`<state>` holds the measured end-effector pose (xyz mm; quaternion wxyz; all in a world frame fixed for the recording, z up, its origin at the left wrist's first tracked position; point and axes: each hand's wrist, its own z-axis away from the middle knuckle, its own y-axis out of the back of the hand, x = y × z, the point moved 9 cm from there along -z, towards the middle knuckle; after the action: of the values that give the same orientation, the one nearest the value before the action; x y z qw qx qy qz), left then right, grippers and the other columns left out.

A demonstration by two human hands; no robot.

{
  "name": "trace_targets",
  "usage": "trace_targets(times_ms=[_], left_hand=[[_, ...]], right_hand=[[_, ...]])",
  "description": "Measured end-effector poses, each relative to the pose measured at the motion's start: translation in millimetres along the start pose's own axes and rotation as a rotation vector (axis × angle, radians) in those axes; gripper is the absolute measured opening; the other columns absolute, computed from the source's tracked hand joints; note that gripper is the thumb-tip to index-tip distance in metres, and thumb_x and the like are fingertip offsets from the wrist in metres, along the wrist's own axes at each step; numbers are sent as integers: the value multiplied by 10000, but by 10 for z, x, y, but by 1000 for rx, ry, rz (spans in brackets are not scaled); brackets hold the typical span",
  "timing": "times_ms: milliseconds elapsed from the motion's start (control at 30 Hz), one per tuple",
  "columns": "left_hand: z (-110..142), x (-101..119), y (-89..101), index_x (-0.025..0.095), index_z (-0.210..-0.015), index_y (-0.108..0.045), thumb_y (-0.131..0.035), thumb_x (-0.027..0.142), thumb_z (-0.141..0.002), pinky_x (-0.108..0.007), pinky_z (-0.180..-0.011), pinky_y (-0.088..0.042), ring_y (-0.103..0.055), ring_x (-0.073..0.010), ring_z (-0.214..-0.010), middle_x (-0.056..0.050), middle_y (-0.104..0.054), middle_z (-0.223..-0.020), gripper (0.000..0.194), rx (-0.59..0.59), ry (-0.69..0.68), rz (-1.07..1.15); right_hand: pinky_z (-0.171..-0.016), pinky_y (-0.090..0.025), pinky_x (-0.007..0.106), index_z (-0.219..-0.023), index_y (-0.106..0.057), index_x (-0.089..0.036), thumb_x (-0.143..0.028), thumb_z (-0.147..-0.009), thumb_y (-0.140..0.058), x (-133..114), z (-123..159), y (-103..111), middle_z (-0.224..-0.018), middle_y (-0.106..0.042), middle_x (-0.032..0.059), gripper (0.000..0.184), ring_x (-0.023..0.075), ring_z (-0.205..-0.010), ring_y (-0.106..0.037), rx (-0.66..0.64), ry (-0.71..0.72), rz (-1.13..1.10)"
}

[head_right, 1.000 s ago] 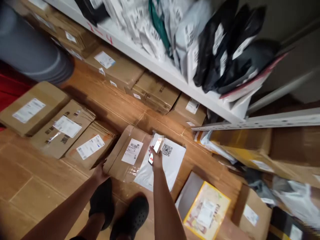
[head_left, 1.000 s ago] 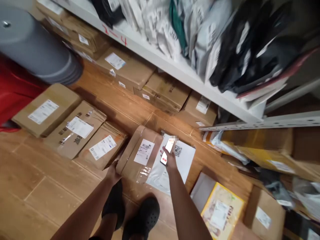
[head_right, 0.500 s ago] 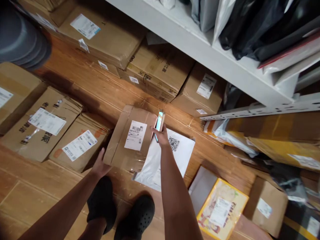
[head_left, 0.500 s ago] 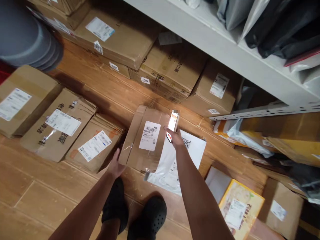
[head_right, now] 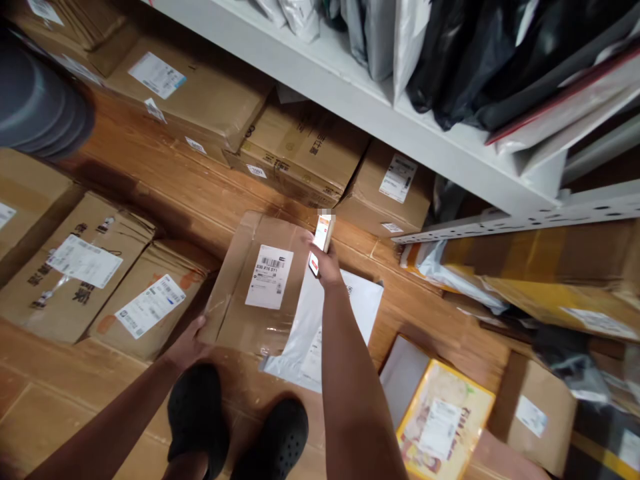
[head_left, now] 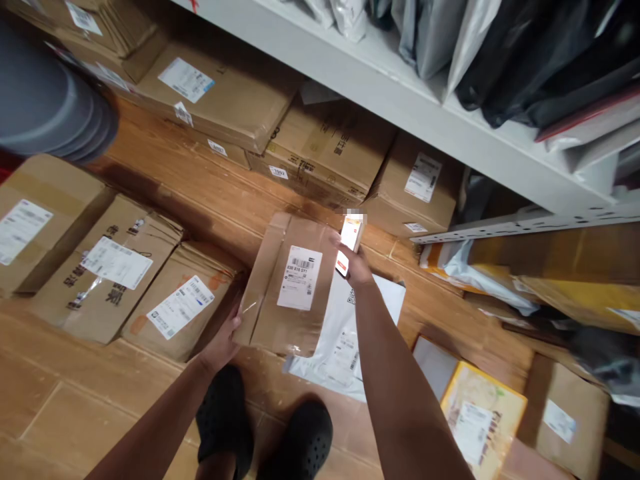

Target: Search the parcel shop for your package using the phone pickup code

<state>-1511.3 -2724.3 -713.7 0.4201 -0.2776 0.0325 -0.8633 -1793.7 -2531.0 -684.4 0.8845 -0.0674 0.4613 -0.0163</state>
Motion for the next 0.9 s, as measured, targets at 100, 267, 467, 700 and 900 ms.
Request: trace_targets(times_ms=[100,267,467,700,900], left_hand=[[531,278,-168,281,-1324,-519,-897,491,-347,-451,-1154,-271,-264,-370,-1396,-55,-404,-1487,1068,-121,-54,-95],[1773,750,-472,333,-1429,-364,-891,525,-344,-469,-1173,-178,-91,-349,-1449,-29,-252,-1562,1221,-303,-203,-355],[3405,1215,-1020,397,-1382,-411,-868,577,-322,-454,-1171,-227,-209,-368,-1420,9,-357,-1516,1169,-229,-117,-228],[5306,1960,-1719,362,-1353,-462,-801,691,-294,-532,-1182,-159,-102,-423,-1429,-11,-454,-1453,1159,-141,-40,-155],[6367,2602,-2139,331,-1330,-503,-815,611,-379,-488,-1117,-338,-250,-399,-1397,-14,-500,-1420,1039,-264,-310,-84]], right_hand=[[-619,-559,321,-970,-628,-183,-378,-515,-818,-299,566,241,-837,-719,29,530,244,-782,-689,79,-22,-59],[-722,-574,325,-953,-649,-198,-371,-480,-844,-991,1745,566,-907,-738,39,541,266,-929,-685,285,-87,-205],[-775,-562,354,-1020,-634,-183,-464,-441,-880,-2346,2855,427,-912,-742,72,689,286,-935,-682,267,-96,-230],[-666,-575,398,-1269,-466,-242,-563,-392,-876,-4257,4436,388,-912,-748,55,1020,274,-764,-708,242,-81,-351],[-697,-570,446,-1262,-495,-156,-665,-449,-812,-5091,5930,313,-921,-747,144,1010,329,-812,-707,84,-120,-537]])
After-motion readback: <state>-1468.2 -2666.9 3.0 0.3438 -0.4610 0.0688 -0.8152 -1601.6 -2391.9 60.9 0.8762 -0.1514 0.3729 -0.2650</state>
